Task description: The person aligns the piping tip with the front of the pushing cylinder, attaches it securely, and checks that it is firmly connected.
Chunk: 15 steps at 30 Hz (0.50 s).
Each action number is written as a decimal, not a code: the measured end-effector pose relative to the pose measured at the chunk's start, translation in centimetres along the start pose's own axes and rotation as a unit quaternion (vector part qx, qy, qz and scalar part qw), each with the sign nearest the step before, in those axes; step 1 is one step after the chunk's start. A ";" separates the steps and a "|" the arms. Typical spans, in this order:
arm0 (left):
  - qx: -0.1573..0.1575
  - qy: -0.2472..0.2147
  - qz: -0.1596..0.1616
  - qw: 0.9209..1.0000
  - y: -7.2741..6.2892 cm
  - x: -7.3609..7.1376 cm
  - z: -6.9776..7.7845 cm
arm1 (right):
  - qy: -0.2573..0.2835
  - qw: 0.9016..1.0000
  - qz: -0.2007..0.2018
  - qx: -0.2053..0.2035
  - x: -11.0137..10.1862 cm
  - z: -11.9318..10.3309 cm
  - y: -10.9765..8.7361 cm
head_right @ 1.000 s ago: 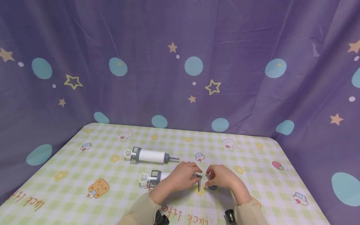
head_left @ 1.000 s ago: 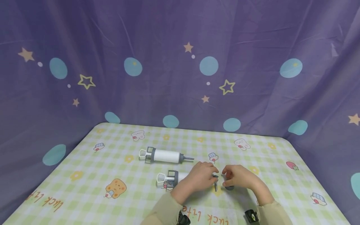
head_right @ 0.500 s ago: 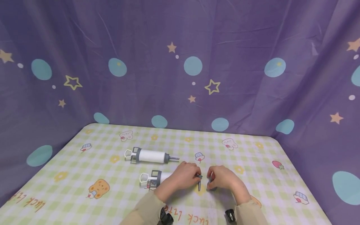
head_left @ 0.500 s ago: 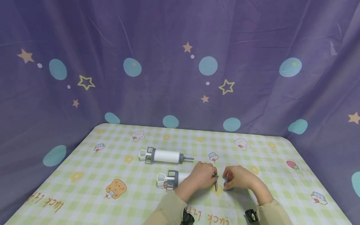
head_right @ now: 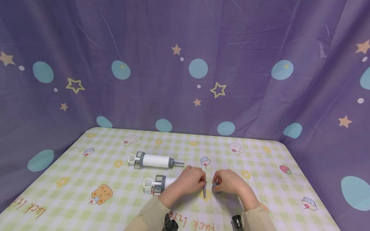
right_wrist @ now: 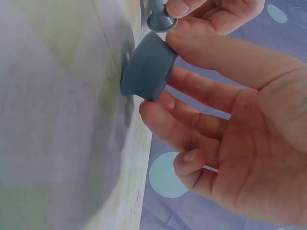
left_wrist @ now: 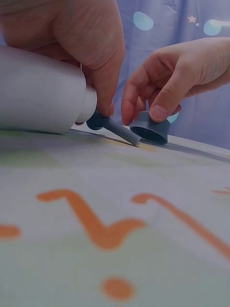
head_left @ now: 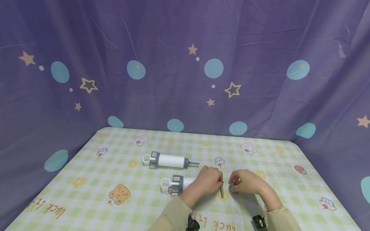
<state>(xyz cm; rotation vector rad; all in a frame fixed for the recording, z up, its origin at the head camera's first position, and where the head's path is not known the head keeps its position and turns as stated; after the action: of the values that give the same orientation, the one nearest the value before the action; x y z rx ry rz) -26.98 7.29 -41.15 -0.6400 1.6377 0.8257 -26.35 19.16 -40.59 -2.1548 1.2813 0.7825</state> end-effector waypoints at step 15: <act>-0.010 -0.023 0.022 0.999 0.0 -0.7 -0.3 | -0.009 1.000 0.018 -0.016 -0.5 -0.4 0.1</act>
<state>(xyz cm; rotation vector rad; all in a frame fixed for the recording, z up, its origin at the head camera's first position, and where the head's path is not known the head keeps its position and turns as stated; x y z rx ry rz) -26.99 7.01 -40.44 -0.5956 1.6080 0.8831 -26.58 19.14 -40.04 -2.1504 1.3095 0.8393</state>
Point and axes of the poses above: each hand's wrist, its own y-axis towards the middle knuckle, its own x-axis out of the palm, z = x × y, the point moved 6 cm from there along y, towards the middle knuckle, and after that the axes turned 13 degrees about y, right-handed, at the moved point
